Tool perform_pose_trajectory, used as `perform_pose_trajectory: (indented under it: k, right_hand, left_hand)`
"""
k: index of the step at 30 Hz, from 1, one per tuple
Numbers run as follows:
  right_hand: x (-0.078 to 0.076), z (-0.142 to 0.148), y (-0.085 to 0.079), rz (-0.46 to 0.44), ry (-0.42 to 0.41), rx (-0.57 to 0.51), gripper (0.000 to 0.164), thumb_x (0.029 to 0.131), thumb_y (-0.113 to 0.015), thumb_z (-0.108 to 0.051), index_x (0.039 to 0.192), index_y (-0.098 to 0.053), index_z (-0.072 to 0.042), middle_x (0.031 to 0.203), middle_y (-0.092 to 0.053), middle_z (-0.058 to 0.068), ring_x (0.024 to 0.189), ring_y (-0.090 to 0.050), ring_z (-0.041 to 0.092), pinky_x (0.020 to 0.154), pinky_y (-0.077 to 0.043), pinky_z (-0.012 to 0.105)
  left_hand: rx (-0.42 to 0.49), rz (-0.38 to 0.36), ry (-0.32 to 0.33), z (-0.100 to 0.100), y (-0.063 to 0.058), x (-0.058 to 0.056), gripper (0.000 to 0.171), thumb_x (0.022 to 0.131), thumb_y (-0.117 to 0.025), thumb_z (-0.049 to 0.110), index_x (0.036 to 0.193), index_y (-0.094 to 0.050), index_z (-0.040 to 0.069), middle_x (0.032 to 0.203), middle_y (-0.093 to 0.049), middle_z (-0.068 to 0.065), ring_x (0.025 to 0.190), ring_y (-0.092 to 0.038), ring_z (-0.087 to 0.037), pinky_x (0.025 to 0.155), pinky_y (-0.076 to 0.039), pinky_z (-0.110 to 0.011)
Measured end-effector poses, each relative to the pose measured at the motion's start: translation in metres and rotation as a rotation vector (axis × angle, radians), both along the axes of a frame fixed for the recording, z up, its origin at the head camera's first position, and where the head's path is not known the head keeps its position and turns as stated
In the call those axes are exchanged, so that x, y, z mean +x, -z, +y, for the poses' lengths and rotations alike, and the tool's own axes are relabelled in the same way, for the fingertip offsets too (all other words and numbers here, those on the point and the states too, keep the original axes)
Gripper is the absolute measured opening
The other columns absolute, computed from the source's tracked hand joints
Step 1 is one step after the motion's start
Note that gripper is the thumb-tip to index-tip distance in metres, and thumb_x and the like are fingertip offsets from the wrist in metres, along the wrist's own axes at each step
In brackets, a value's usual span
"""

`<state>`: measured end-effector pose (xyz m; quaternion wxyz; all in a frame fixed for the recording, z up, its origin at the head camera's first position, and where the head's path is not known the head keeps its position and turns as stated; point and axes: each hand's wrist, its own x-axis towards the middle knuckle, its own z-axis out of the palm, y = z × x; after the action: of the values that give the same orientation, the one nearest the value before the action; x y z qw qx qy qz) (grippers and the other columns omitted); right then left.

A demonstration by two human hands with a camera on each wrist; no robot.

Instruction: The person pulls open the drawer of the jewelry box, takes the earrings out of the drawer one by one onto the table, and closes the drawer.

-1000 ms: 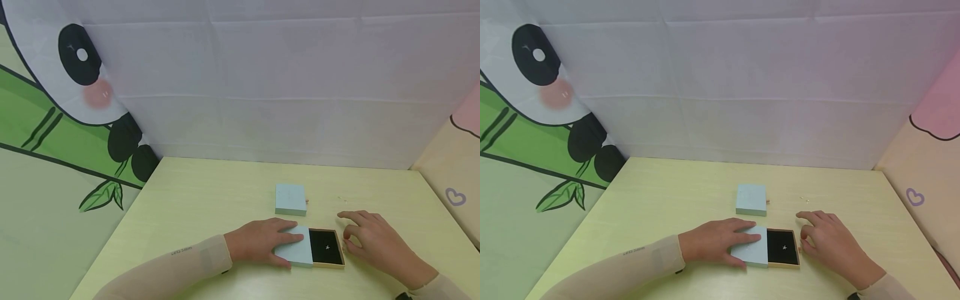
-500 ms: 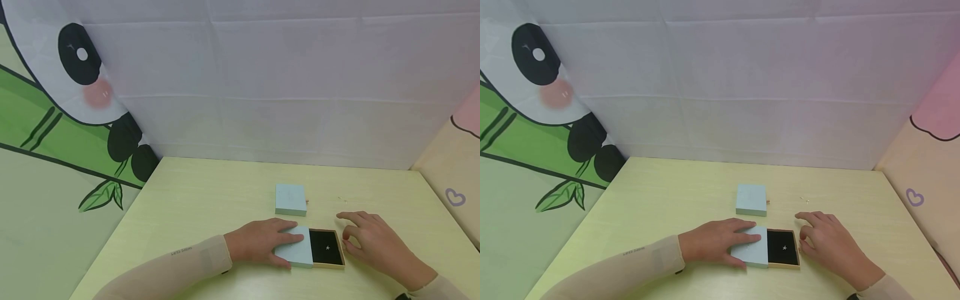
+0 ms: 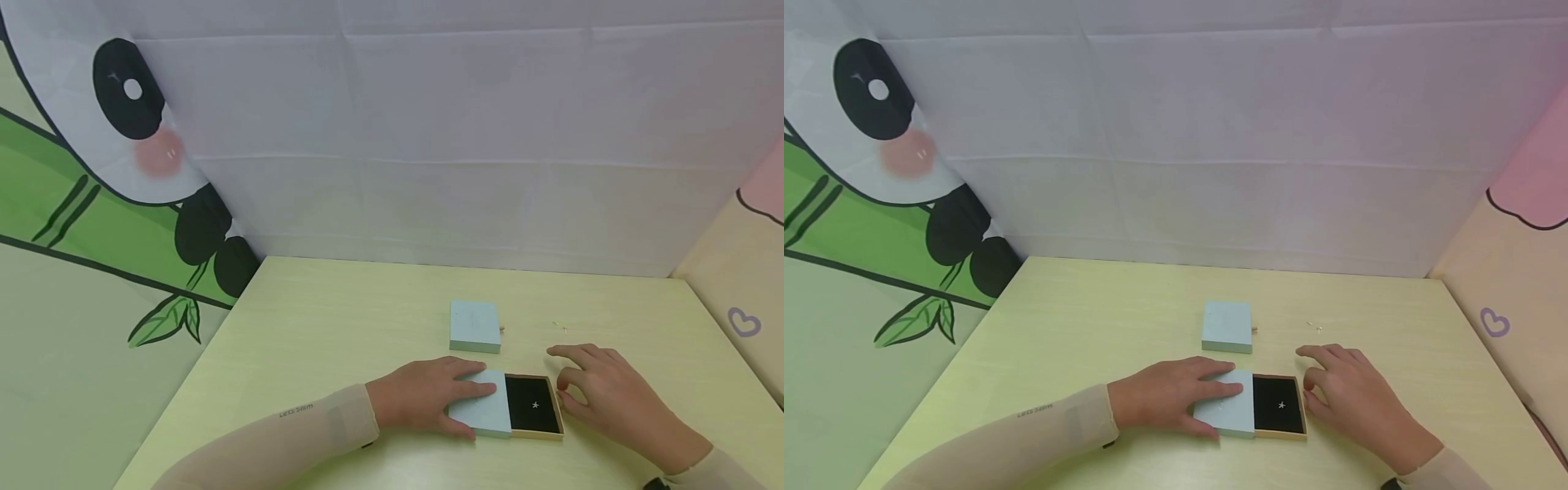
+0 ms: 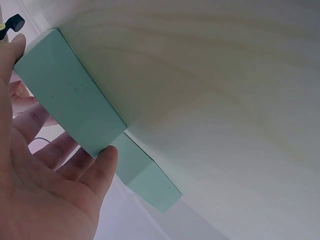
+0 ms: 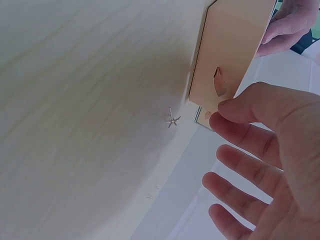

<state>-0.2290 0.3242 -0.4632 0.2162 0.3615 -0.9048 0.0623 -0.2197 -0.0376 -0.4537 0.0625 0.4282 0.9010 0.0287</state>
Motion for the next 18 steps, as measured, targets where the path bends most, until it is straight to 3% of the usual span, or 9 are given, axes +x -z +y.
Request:
perform_pose_trajectory:
  k: [18]
  right_hand:
    - [0.0015, -0.0051, -0.0034, -0.012, 0.006, 0.007, 0.041, 0.075, -0.105, -0.015, 0.075, -0.070, -0.037, 0.136, -0.084, 0.005, 0.115, -0.079, 0.031, 0.092, -0.065, 0.058]
  left_hand:
    - [-0.005, -0.002, 0.004, -0.0017, 0.0001, -0.0001, 0.079, 0.110, -0.071, 0.077, 0.179, -0.050, 0.046, 0.189, -0.047, 0.010, 0.173, -0.051, -0.012, 0.127, -0.057, -0.029]
